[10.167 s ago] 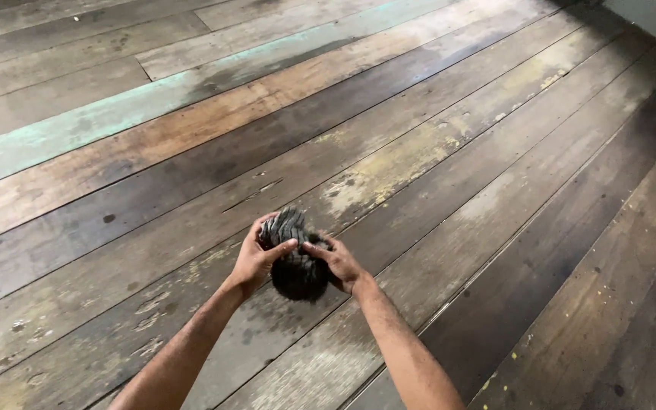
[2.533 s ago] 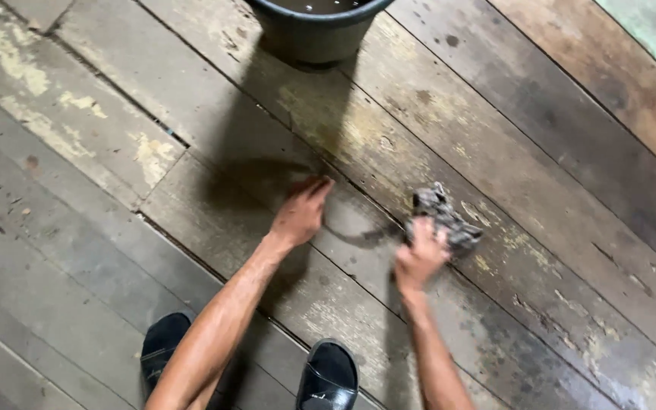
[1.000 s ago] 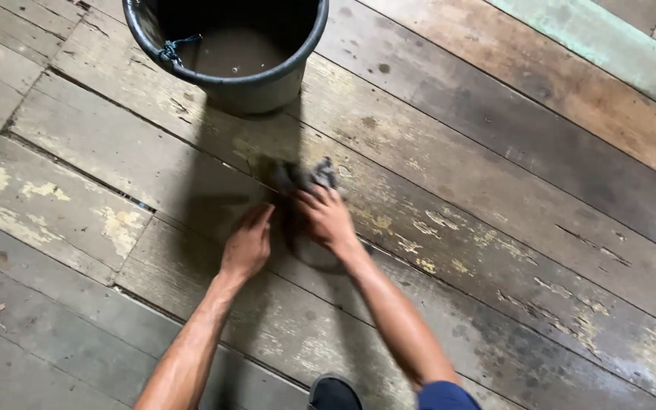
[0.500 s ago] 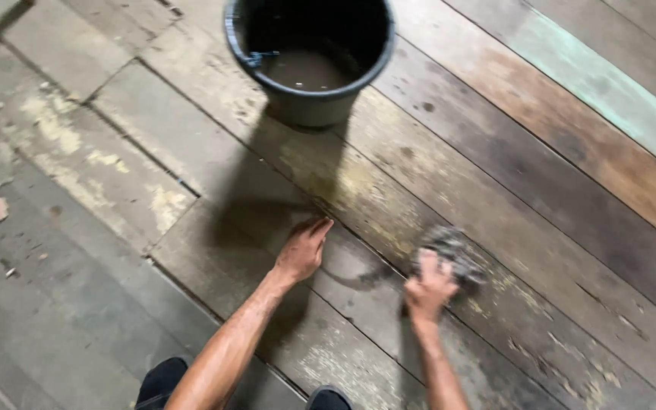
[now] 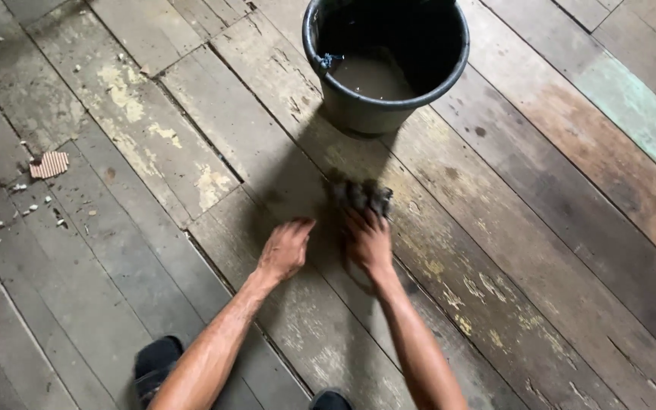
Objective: The person scrubs a wooden floor with a cloth, repeatedly dipping the cloth into a bucket of water and wringing it out. The person moves across the floorboards, scrubbing different sections and occasionally adjusting the bucket's position.
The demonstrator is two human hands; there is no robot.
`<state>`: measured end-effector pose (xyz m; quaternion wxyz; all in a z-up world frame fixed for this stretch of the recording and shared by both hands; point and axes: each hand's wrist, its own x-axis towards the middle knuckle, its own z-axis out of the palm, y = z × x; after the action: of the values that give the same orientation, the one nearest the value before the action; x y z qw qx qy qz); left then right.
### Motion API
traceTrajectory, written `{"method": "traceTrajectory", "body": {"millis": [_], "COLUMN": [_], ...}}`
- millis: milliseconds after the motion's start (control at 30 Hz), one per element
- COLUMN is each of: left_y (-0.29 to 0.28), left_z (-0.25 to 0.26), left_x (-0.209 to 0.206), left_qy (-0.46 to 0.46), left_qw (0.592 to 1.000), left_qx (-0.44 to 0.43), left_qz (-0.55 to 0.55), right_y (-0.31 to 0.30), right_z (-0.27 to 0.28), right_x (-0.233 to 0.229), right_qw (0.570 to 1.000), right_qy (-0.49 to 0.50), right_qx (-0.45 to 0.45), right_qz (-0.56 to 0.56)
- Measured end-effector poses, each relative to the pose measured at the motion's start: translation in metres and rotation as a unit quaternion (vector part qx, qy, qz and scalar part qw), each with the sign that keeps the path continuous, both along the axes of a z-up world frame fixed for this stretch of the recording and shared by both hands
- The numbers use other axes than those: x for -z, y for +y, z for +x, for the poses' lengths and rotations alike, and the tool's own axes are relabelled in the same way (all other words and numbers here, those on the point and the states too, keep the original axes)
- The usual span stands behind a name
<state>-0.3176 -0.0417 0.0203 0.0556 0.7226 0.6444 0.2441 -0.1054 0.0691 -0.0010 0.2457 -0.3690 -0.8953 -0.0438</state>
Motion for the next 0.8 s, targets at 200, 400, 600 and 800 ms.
{"method": "traceTrajectory", "body": {"millis": [200,400,600,800], "left_y": [0.007,0.021,0.030,0.033], "left_z": [0.069,0.100,0.060,0.017], "left_x": [0.018,0.024,0.051,-0.002], "left_qy": [-0.019,-0.051,0.056,0.054], "left_qw": [0.994,0.984,0.988,0.996], "left_qx": [0.099,0.151,0.124,0.030], "left_qz": [-0.052,-0.083,-0.070,-0.059], "right_y": [-0.056,-0.132,-0.102,-0.014], "right_z": [0.189,0.294,0.182,-0.011], "right_x": [0.049,0.012,0.051,0.043], "right_qw": [0.981,0.978,0.981,0.991], "right_qy": [-0.155,-0.125,-0.071,0.086], "right_qx": [0.062,0.126,0.101,0.015], "right_qz": [-0.100,-0.107,-0.150,-0.105]}}
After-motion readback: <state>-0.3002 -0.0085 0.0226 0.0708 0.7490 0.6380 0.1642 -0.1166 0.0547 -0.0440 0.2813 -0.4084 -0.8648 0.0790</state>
